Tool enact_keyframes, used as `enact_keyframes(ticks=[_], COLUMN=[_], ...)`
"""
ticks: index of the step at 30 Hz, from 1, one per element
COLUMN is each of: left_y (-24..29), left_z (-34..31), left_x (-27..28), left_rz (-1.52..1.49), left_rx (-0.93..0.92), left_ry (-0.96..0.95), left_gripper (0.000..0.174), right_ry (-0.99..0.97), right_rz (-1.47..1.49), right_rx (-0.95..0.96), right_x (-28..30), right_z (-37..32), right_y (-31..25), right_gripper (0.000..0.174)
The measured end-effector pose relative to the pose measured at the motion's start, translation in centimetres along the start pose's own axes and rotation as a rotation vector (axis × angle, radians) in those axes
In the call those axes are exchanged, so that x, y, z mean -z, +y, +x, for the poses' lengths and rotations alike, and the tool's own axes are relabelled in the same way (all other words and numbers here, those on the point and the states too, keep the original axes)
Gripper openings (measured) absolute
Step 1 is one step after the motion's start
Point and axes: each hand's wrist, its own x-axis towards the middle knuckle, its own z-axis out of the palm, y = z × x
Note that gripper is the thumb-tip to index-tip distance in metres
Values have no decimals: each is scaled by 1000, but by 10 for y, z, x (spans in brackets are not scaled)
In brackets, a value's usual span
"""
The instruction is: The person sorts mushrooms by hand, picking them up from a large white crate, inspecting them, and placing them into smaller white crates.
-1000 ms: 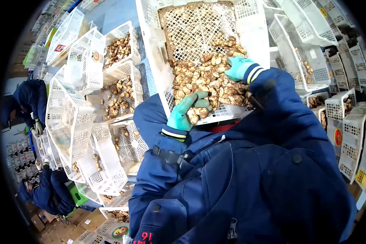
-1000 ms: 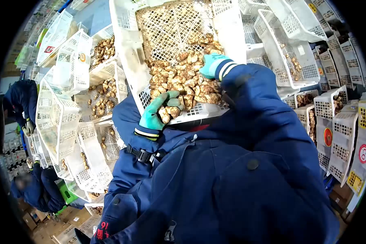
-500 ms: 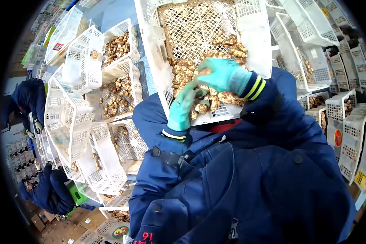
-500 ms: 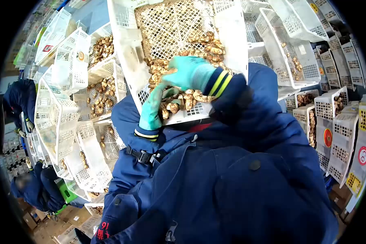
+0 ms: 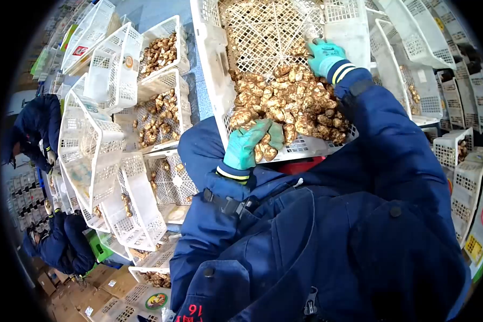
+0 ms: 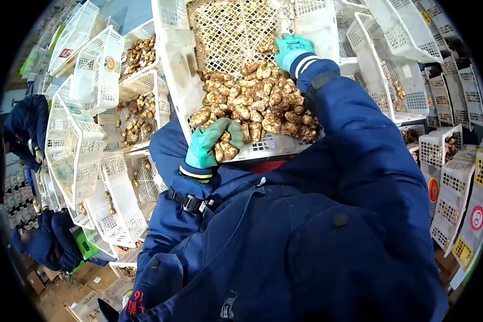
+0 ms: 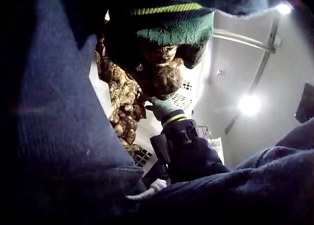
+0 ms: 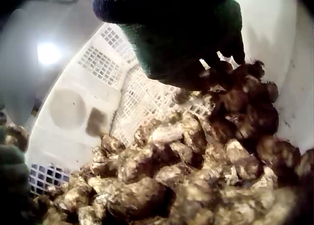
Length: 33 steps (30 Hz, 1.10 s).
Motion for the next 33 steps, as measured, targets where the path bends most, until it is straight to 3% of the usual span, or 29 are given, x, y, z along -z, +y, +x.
enact_keyframes(ticks=[3,4,7,8,10,11,12,13,14,15,16,17,18,19,20,22,23,24,26,27,28,29,30,31,32,33], left_y=[-10,-7,-6,-10,33,44,64,70,85,99,106,109,110,109,105,102,106,112,146,169,208,240,265,275,286,282], left_z=[-2,-4,-9,-6,-28,-33,-46,-47,-56,-60,-62,-63,-64,-70,-74,-76,-78,-72,-67,-52,-35,-20,-11,3,17,22], left_x=[4,1,13,26,-9,-4,-9,3,12,33,45,61,83,113,136,142,146,143,178,161,151,154,123,127,132,144], left_rz=[102,44,106,211,-31,-47,56,-47,-88,-56,-27,-31,-35,-84,-107,-116,-120,-74,-5,20,242,253,48,-20,-87,-35], left_rx=[-98,-9,-37,-138,-70,-197,-289,-440,-489,-542,-569,-593,-614,-519,-471,-450,-410,-423,-326,-417,-483,-631,-638,-646,-656,-615], left_ry=[72,72,1,-13,-89,-133,-40,149,158,156,389,429,468,272,220,466,453,568,444,367,131,234,378,456,534,506], left_gripper=[27,27,36,37,40,42,50,45,45,46,49,48,48,44,45,45,45,47,43,40,35,48,49,68,92,98], right_ry=[-74,-52,54,290,-73,-59,-46,-157,-42,226,490,5,-234,-123,-14,209,321,298,288,419,328,235,138,74,129,184], right_rz=[-41,-36,204,312,1019,1053,1089,1102,1151,973,773,924,959,872,829,772,764,748,773,718,742,762,782,806,783,761], right_rx=[-67,-114,-22,46,-26,15,56,-15,42,275,494,204,69,198,275,368,393,373,356,417,368,319,268,205,218,228], right_x=[7,3,-2,-14,14,9,4,21,-6,-41,-63,-16,-3,-18,-28,-40,-43,-40,-45,-53,-48,-40,-33,-23,-26,-33], right_z=[-4,1,-6,-16,-59,-72,-85,-105,-108,-103,-97,-120,-121,-118,-116,-115,-114,-112,-112,-109,-109,-111,-115,-118,-118,-118], right_y=[-12,-14,2,7,5,7,10,7,9,18,24,14,9,13,13,10,9,10,13,14,14,15,15,12,12,13], right_gripper=[50,48,39,37,36,35,34,33,36,36,36,37,38,40,41,43,43,45,44,43,42,40,39,37,37,37])
